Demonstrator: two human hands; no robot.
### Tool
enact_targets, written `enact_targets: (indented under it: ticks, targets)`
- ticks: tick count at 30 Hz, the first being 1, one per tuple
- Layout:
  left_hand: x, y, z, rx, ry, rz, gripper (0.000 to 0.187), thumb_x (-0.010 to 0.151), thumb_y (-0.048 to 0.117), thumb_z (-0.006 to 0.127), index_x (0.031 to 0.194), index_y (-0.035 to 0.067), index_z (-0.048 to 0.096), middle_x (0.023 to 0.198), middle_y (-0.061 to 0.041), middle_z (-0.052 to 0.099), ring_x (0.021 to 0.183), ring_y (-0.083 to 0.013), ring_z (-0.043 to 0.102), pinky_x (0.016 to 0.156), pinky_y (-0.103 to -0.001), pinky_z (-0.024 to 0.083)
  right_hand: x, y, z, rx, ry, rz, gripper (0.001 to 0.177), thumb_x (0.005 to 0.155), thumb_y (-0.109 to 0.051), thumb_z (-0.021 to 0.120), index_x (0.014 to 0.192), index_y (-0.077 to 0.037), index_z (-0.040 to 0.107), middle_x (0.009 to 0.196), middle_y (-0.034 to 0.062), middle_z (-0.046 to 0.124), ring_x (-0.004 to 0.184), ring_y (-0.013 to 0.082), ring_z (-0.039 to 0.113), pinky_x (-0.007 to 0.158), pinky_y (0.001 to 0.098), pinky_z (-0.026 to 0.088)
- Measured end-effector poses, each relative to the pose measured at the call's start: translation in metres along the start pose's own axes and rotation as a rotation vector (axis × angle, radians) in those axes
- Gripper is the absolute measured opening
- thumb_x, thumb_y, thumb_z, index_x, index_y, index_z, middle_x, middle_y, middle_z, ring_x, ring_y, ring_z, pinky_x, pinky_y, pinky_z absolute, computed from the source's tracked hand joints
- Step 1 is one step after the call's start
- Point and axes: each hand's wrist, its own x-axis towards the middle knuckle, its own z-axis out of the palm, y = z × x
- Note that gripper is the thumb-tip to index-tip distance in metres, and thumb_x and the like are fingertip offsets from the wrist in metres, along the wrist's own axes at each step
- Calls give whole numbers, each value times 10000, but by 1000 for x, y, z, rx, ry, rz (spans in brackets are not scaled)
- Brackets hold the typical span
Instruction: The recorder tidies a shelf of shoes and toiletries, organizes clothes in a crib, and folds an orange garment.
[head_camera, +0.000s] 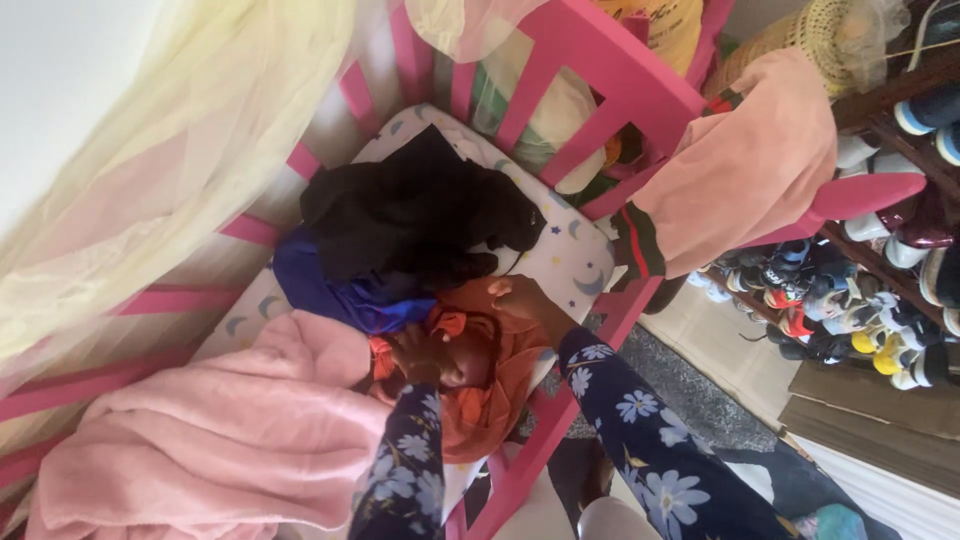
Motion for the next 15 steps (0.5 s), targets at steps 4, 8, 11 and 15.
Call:
enact_targets:
  ticks: [4, 8, 11, 15]
  targets:
    - [56, 4, 79, -118, 265, -138, 905, 693, 628, 844, 1436, 282, 458, 1652, -132, 183, 1501, -476, 111, 1076, -727, 211, 27, 22, 3, 117, 22, -14, 403, 785, -212, 787, 1164, -85, 733, 1091, 76, 770, 1002, 217, 726, 900, 333, 567]
    - [48, 13, 51, -440, 632, 18, 727, 759, 514, 785, 1405, 243, 593, 1450, -144, 425, 1406, -402, 315, 1149, -692, 222, 43, 34, -13, 411, 26, -175, 406, 797, -135, 778, 1172, 1, 699, 1070, 119, 767, 974, 206, 734, 872, 333, 580]
    - [68, 22, 12, -707, 831, -104, 723, 821, 554, 767, 1222, -28, 615, 1326, -210, 492, 1318, -400, 414, 1118, -534, 349, 24, -5, -35, 445, 117, -177, 384, 831, -124, 732, 1193, 3, 698, 1085, 104, 773, 974, 183, 738, 884, 310, 581]
    - [101, 3, -35, -255, 1288, 278, 357, 923, 439, 682, 1023, 103, 753, 1252, -219, 558, 1210, -401, 480, 1064, -552, 385, -11, -60, -73, 603, 173, -204, 380, 852, -103, 713, 1220, -12, 692, 1132, 77, 752, 1021, 165, 704, 911, 298, 551]
